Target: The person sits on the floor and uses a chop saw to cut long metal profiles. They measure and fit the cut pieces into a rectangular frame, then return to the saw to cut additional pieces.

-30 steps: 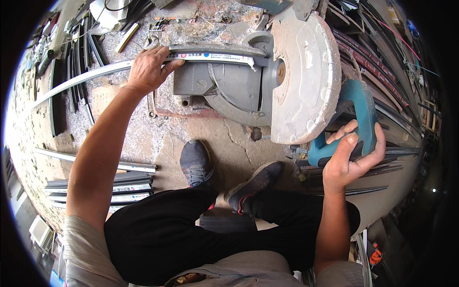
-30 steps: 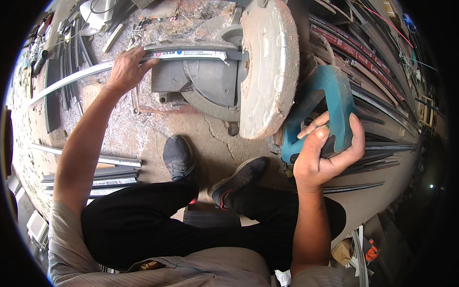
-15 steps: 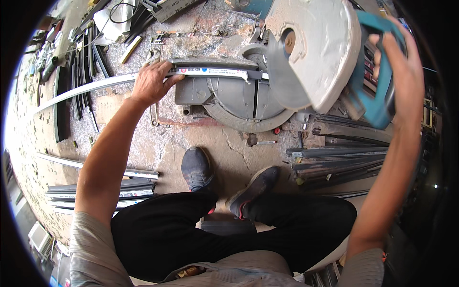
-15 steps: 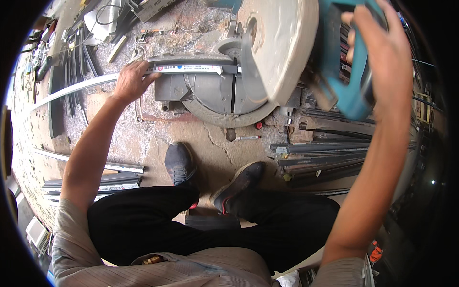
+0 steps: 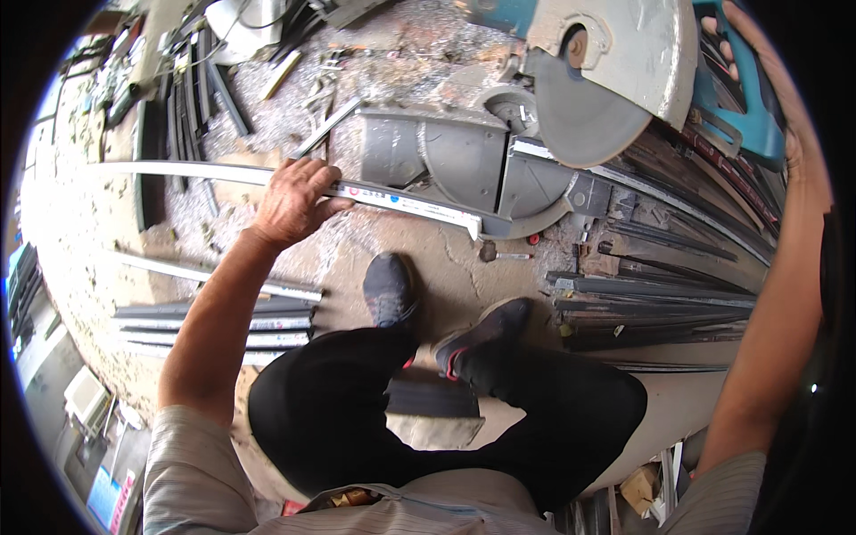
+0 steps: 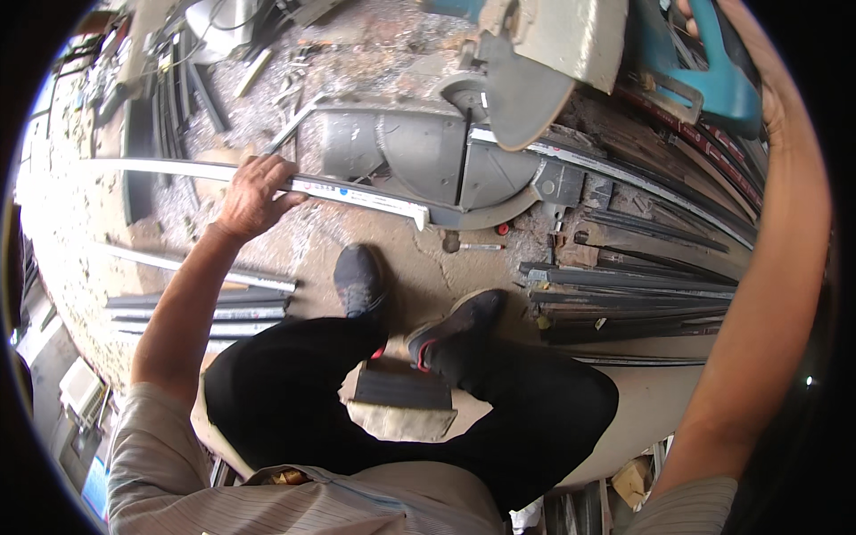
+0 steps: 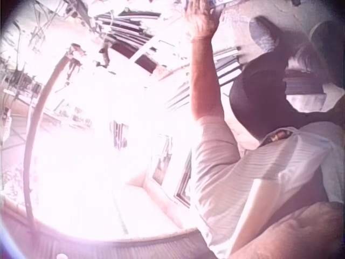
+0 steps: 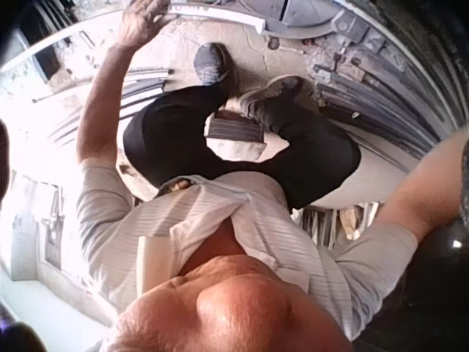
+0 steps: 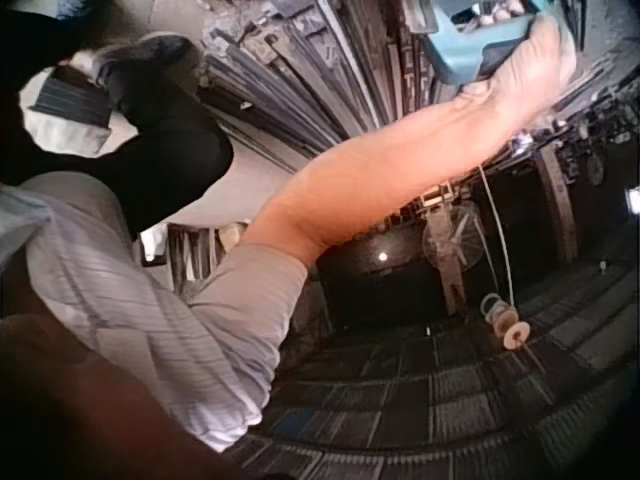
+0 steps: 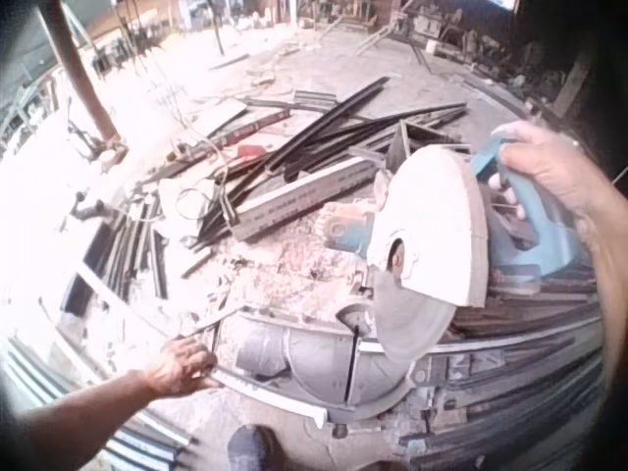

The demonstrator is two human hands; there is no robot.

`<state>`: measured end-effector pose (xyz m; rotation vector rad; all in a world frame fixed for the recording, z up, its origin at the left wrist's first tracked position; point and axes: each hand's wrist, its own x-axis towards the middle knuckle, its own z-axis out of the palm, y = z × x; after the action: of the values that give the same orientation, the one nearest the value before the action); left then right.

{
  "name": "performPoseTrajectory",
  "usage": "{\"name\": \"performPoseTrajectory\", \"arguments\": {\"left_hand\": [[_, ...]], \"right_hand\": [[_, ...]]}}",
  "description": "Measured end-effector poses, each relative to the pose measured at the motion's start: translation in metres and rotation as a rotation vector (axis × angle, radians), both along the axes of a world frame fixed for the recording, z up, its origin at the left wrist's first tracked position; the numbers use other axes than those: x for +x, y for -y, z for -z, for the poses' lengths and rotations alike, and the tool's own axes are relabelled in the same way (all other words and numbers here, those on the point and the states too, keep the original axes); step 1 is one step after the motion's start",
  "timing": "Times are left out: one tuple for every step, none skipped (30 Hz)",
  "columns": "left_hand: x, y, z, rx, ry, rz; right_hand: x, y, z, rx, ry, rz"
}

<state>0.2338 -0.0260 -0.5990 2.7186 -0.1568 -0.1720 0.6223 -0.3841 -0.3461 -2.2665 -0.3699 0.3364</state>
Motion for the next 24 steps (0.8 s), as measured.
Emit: {"name": "performPoseTrajectory", "arguments": {"left_hand": [[-0.014,-0.001,-0.016,0.012,-0.019,-0.011],[-0.013,0.004,-0.024,-0.027,-0.025,0.022],[-0.023,0.004,-0.041,-0.025,-0.054,0.034],[-0.032,0.005,-0.058,-0.014,-0.060,0.037],[-0.038,0.007,-0.075,-0.015,-0.053,0.046],[-0.044,0.009,-0.096,-0.033,-0.082,0.040],[-0.049,0.011,-0.114,-0.079,-0.052,0.043],[-0.054,0.014,-0.134,-0.094,-0.052,0.046],[-0.055,0.019,-0.154,-0.117,-0.039,0.062],[-0.053,0.024,-0.172,-0.145,-0.011,0.081],[-0.060,0.027,-0.193,-0.155,0.001,0.082],[-0.065,0.031,-0.212,-0.172,-0.010,0.084],[-0.078,0.034,-0.232,-0.174,-0.028,0.048],[-0.079,0.037,-0.252,-0.192,-0.008,0.039],[-0.080,0.039,-0.269,-0.206,0.008,0.028],[-0.085,0.041,-0.284,-0.211,0.008,0.001],[-0.084,0.044,-0.298,-0.223,0.023,-0.012],[-0.082,0.046,-0.311,-0.249,0.014,-0.015],[-0.081,0.046,-0.325,-0.266,0.014,-0.040],[-0.078,0.045,-0.337,-0.292,0.043,-0.048],[-0.077,0.042,-0.350,-0.323,0.072,-0.061],[-0.077,0.040,-0.363,-0.326,0.092,-0.075],[-0.080,0.038,-0.375,-0.331,0.108,-0.096],[-0.082,0.036,-0.387,-0.339,0.122,-0.115]], "right_hand": [[0.024,0.020,0.021,-0.028,-0.025,0.019],[0.035,0.023,0.007,-0.110,-0.029,-0.030],[0.017,0.004,0.008,-0.053,0.060,-0.097],[0.021,0.001,0.017,-0.027,0.038,-0.099],[0.030,0.005,0.019,-0.013,0.028,-0.095],[0.030,0.001,0.017,-0.083,0.016,-0.058],[0.031,-0.001,0.013,-0.125,-0.022,-0.031],[0.032,-0.003,0.009,-0.167,-0.061,-0.004],[0.041,0.016,0.015,-0.234,0.076,-0.052],[0.051,0.038,0.020,-0.309,0.218,-0.088],[0.041,0.031,0.013,-0.462,0.356,-0.184],[0.031,0.027,0.003,-0.615,0.512,-0.262],[-0.009,0.000,-0.021,-0.806,0.469,-0.334],[-0.037,-0.006,-0.038,-0.701,0.587,-0.400],[-0.070,-0.020,-0.055,-0.537,0.549,-0.466],[-0.121,-0.054,-0.099,-0.509,0.341,-0.523],[-0.161,-0.076,-0.138,-0.389,0.007,-0.517],[-0.198,-0.081,-0.156,-0.304,-0.024,-0.560],[-0.234,-0.097,-0.188,-0.319,-0.173,-0.613],[-0.259,-0.094,-0.197,-0.338,-0.261,-0.689],[-0.284,-0.098,-0.212,-0.394,-0.360,-0.711],[-0.305,-0.101,-0.226,-0.474,-0.383,-0.785],[-0.320,-0.109,-0.242,-0.566,-0.431,-0.829],[-0.329,-0.113,-0.252,-0.643,-0.356,-0.841]]}}
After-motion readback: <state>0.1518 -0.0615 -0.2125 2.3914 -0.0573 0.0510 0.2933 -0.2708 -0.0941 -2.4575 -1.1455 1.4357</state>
